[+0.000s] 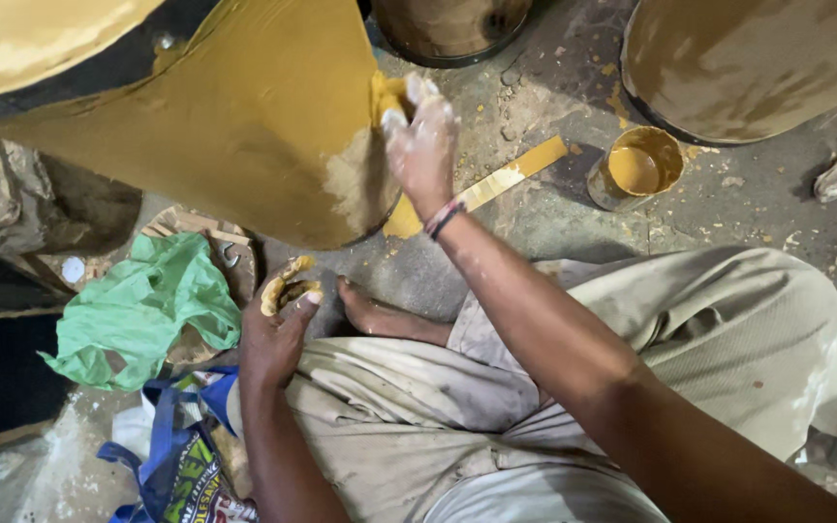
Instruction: The person sits on the floor and applies a yellow clay paste by hand onto the surface of large cylindrical molds, scooping paste from a cup and smearing it over the mold walls, occasionally repositioning a mold.
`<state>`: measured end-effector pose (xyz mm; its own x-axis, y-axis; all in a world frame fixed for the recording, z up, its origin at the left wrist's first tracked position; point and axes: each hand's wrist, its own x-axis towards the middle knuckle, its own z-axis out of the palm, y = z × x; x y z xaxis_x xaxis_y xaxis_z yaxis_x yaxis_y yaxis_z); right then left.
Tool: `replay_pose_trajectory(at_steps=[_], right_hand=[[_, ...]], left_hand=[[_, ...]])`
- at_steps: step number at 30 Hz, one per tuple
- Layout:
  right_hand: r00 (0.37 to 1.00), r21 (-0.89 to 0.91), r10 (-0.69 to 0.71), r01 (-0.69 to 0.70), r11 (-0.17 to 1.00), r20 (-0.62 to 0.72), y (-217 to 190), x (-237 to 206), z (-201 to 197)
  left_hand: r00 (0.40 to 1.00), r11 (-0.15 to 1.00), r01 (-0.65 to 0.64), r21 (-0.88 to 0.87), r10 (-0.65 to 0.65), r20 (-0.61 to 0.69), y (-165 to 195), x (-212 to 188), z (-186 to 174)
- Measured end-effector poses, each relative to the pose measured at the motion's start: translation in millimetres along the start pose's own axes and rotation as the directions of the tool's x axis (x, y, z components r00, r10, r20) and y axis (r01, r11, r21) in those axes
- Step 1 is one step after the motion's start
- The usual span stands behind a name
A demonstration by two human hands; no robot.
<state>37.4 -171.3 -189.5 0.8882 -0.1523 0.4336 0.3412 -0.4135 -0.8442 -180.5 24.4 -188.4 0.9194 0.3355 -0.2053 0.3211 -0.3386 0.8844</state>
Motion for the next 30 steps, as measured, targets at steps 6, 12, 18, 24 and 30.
replay_pose_trajectory(at_steps=[6, 12, 18, 24, 30], right_hand=[[0.983, 0.063, -0.182, 0.184, 0.981, -0.026, 1.9, -19.5, 3.7], [0.887, 0.349, 0.385, -0.456, 0.819, 0.255, 71.4, 18.8, 36.1], [0.854, -0.373, -0.520, 0.472, 0.798, -0.032, 86.6, 50.9, 49.7], [0.888, -0.269, -0.451, 0.414, 0.869, -0.091, 96.7, 45.8, 60.8], [0.992, 0.012, 0.058, -0.060, 0.998, 0.109, 103.3, 25.0, 47.8]], left_hand=[[0.999, 0.999, -0.031, -0.010, 0.031, 0.014, -6.5, 1.0, -0.5], [1.000, 1.000, -0.015, 0.005, 0.015, 0.022, -6.4, 1.9, 0.4], [0.997, 0.997, 0.078, 0.029, -0.078, 0.002, -4.5, -0.9, 0.3], [0.999, 0.998, 0.050, 0.025, -0.050, 0.009, -0.6, 2.7, 2.1], [0.996, 0.994, -0.068, 0.086, 0.063, 0.061, 2.8, 1.5, 3.4]])
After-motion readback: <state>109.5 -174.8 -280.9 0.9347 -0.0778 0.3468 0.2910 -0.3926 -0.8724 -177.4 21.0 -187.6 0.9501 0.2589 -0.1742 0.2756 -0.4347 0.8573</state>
